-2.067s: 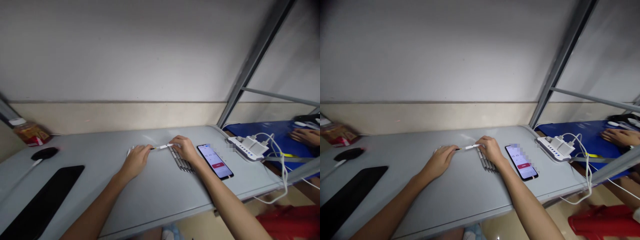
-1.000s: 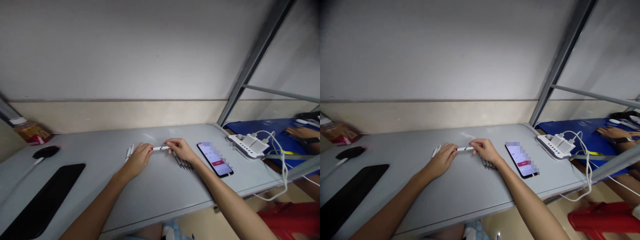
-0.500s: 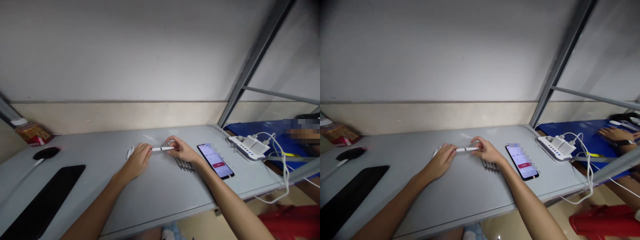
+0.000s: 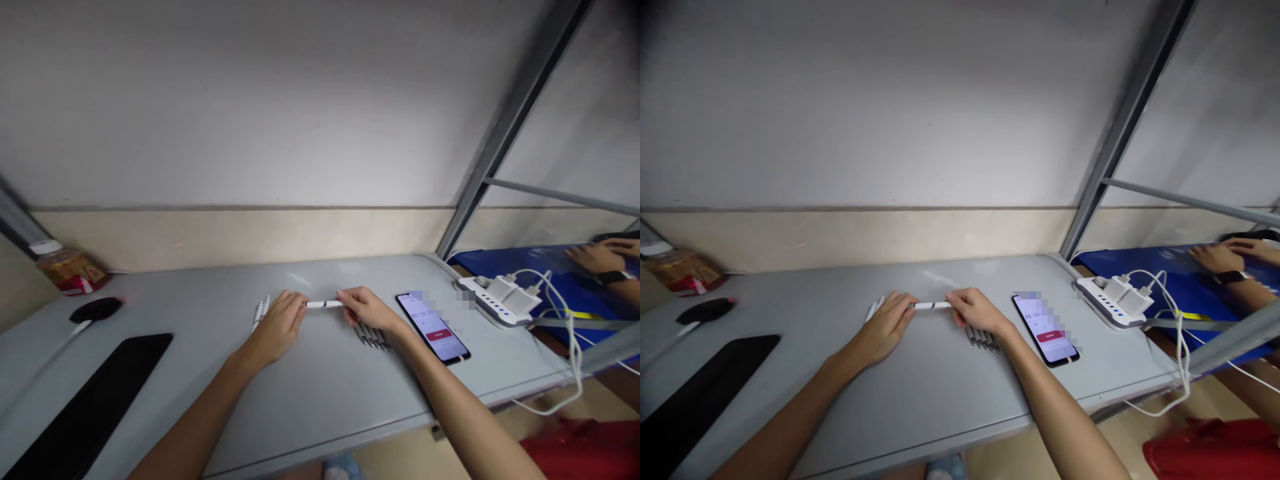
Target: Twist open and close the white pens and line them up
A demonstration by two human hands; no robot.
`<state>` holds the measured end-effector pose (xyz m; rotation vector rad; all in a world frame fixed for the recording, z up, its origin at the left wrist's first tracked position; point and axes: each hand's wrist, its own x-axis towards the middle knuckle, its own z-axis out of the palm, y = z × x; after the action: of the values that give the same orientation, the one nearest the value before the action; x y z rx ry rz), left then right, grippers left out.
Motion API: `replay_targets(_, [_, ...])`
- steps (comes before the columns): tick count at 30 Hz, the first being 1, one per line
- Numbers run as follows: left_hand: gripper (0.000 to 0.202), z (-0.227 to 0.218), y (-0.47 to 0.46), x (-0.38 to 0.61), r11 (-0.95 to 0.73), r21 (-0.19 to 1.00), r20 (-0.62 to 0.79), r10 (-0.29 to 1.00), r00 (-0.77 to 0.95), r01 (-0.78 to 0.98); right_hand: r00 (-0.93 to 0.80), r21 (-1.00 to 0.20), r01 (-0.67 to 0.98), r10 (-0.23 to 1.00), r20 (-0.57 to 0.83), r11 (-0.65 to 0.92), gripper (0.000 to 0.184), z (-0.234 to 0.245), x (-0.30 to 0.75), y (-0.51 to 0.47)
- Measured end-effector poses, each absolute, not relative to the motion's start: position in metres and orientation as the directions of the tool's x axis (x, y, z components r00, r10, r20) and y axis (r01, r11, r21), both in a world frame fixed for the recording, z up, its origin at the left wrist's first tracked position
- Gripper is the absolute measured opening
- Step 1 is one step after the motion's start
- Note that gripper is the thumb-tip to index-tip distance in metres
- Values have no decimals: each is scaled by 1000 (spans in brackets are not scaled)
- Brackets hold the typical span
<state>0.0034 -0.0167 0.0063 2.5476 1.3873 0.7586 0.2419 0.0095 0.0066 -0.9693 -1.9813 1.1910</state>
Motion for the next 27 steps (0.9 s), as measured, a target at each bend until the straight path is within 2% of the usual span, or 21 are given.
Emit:
replay_targets(2, [26, 6, -17, 3, -563, 343, 363, 818, 447, 752, -522, -897, 234, 827, 209, 375, 32, 7, 242, 9])
replay_targets(4, [27, 6, -16, 3, -563, 336, 364, 817, 447, 755, -526, -893, 214, 817, 235, 395, 35, 7, 242, 9])
replay_targets(6, [27, 5, -16, 3, -567, 343, 364, 815, 450, 749, -544, -907, 243, 822, 167, 345, 31, 5, 242, 8])
replay_targets(9, [29, 4, -15, 2, -579, 357, 365, 809, 461, 733, -532, -901, 318, 842, 87, 294, 48, 3, 241, 9])
replay_targets(12, [29, 2, -14, 1, -568, 362, 373, 815, 443, 739, -489, -859, 308, 843, 226, 409, 37, 5, 240, 8])
replay_targets(15, [28, 0, -13, 0, -541, 383, 366, 833, 415, 749, -484, -788, 300, 798, 360, 538, 45, 10, 239, 6])
replay_targets(18, [28, -2, -11, -1, -533, 405, 342, 842, 417, 743, -495, -709, 388, 782, 379, 589, 22, 12, 237, 3])
replay_targets(21, [26, -4, -9, -2, -522, 382, 333, 848, 413, 763, -477, -670, 482, 811, 339, 564, 27, 11, 234, 1])
replay_targets(24, [24, -3, -9, -3, -524, 282, 363, 834, 416, 804, -482, -711, 472, 828, 287, 521, 32, 9, 231, 0])
replay_targets(27, [27, 1, -10, -2, -542, 167, 403, 800, 444, 824, -508, -871, 340, 849, 146, 353, 37, 8, 230, 1])
